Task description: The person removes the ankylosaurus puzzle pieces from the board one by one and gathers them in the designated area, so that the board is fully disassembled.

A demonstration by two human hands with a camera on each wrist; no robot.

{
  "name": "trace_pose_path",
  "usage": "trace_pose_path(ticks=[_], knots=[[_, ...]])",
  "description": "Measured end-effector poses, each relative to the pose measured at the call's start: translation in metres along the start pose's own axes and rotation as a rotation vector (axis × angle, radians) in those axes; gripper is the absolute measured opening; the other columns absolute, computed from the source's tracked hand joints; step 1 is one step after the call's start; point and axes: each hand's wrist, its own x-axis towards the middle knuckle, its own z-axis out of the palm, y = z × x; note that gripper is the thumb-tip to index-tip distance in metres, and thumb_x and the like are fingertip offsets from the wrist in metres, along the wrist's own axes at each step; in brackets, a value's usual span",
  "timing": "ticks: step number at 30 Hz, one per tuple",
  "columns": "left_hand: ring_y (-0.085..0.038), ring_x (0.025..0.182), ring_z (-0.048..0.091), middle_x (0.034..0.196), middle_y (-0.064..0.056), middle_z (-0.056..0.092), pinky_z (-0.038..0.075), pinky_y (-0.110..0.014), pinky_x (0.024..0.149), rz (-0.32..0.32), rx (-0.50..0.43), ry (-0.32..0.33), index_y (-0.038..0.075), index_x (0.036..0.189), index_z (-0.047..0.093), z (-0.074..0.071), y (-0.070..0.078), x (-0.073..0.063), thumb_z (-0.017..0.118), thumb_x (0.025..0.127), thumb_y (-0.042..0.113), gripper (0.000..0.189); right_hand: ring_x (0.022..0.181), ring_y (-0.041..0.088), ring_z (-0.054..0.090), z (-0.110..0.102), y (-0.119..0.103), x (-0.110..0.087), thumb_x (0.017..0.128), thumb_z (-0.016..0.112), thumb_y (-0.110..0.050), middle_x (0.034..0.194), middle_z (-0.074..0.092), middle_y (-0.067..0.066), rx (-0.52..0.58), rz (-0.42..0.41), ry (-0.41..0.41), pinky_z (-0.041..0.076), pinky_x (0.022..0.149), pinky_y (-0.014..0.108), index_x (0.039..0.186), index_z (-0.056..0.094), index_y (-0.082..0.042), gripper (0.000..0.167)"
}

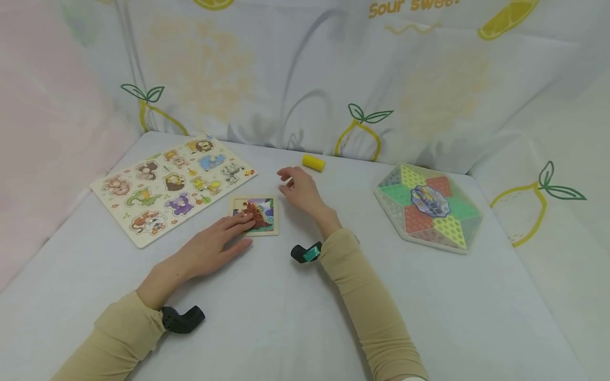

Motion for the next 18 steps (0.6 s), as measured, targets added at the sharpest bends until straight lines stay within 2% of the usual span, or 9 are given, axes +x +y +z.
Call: trace_pose_path(ticks=[8, 13, 18], knots=[[-0.037, 0.148, 0.030, 0.160, -0.007, 0.036, 0.031, -0.059, 0.116, -0.007, -0.003, -0.005, 0.019, 0.152, 0.044, -0.002, 0.002, -0.001, 0.047, 0.104, 0.049, 0.057, 0.100, 0.022, 0.061, 0.007, -0.006, -0.001, 0.098, 0.062, -0.009, 0.118, 0.065, 0.010, 0.038, -0.036, -0.072, 0.053, 0.089, 0.028, 0.125, 0.065, -0.005, 0.028], [-0.036, 0.148, 0.030, 0.161, -0.007, 0.035, 0.032, -0.059, 0.116, -0.005, 0.001, -0.005, 0.019, 0.153, 0.044, -0.002, 0.002, -0.001, 0.047, 0.104, 0.049, 0.058, 0.097, 0.020, 0.061, 0.016, -0.012, -0.001, 0.099, 0.062, -0.009, 0.114, 0.065, 0.009, -0.015, -0.071, -0.147, 0.052, 0.085, 0.026, 0.124, 0.067, -0.005, 0.027], [-0.037, 0.148, 0.029, 0.161, -0.006, 0.035, 0.031, -0.059, 0.116, 0.001, -0.003, -0.005, 0.018, 0.153, 0.043, -0.002, 0.002, -0.001, 0.046, 0.104, 0.049, 0.058, 0.093, 0.018, 0.057, 0.023, -0.018, -0.003, 0.101, 0.059, -0.012, 0.112, 0.062, 0.007, -0.103, -0.096, -0.223, 0.047, 0.080, 0.024, 0.126, 0.069, -0.009, 0.028]])
